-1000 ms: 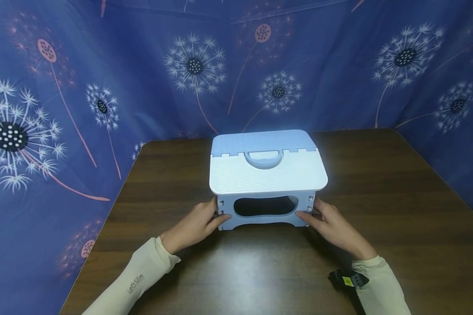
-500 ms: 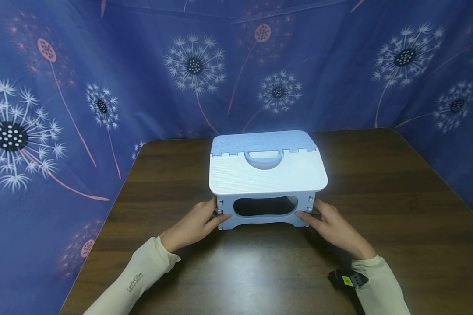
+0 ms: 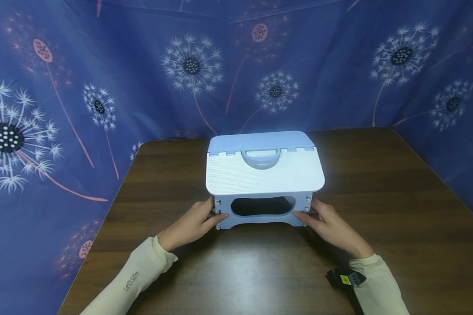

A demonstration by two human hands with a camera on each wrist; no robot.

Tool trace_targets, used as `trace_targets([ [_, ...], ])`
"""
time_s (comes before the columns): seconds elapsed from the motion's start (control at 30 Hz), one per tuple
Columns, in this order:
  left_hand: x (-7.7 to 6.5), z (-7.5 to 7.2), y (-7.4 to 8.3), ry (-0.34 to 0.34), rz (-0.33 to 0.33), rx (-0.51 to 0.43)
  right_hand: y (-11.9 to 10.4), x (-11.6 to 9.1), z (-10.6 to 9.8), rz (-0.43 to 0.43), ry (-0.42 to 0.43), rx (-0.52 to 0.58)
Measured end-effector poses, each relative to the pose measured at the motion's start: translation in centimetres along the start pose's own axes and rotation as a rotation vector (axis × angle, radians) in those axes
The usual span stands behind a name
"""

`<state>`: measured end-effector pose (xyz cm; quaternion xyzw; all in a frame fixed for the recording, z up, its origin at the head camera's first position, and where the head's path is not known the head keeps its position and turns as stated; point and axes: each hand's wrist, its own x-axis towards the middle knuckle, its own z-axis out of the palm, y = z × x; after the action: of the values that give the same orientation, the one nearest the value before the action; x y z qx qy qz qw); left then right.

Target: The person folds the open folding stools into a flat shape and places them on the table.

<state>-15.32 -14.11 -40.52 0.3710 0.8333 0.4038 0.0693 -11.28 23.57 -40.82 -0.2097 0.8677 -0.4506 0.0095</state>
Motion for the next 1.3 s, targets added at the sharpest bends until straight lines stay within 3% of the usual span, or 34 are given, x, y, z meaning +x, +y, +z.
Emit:
trace_targets([
  [0.43,0.17,-0.33,0.34,-0.008,0.005,-0.006,0.09,0.16,-0.37,-0.001,-0.018,0.012],
  [0.93,-0.14,0.37,0.25,0.024,-0.011,0.033,-0.30,-0.05,-0.31,0.007,-0.032,0.016],
  [1.3,-0.08,0.36,0.39,0.004,-0.028,0.010,0.09,-0.13,-0.20,0.016,-0.025,0.008],
])
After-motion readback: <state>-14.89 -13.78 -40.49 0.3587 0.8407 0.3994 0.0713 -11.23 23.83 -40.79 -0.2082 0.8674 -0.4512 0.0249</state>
